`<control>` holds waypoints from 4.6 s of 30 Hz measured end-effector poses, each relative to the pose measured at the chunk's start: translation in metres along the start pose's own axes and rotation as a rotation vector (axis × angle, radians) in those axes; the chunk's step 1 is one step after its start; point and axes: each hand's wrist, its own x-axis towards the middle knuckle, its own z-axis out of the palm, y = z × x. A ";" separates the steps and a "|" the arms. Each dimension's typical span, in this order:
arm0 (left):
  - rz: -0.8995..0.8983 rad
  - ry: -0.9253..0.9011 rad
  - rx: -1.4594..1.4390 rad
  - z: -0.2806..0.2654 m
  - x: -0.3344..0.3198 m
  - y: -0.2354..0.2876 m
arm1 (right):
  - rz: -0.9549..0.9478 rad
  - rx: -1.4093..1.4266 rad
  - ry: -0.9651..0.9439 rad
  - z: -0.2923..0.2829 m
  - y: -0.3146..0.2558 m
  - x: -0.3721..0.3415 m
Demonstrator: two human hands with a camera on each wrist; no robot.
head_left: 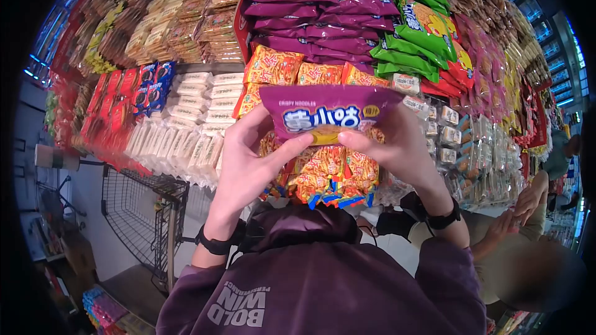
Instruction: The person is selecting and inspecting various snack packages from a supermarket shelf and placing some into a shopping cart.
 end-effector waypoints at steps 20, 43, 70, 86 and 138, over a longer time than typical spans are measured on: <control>-0.106 0.147 -0.288 -0.007 -0.010 0.003 | 0.141 0.225 0.111 0.030 0.007 0.011; 0.523 0.457 0.389 0.012 -0.017 -0.004 | 0.289 0.632 0.223 0.041 0.002 -0.007; 0.041 0.115 -0.166 0.009 -0.076 0.000 | -0.507 -0.620 0.257 0.112 -0.013 -0.060; -0.065 0.069 -0.440 -0.045 -0.141 -0.003 | 0.053 0.270 0.286 0.159 -0.012 -0.110; 0.103 -0.088 -0.159 0.007 -0.089 -0.015 | -0.389 -1.047 -0.013 -0.089 -0.081 0.200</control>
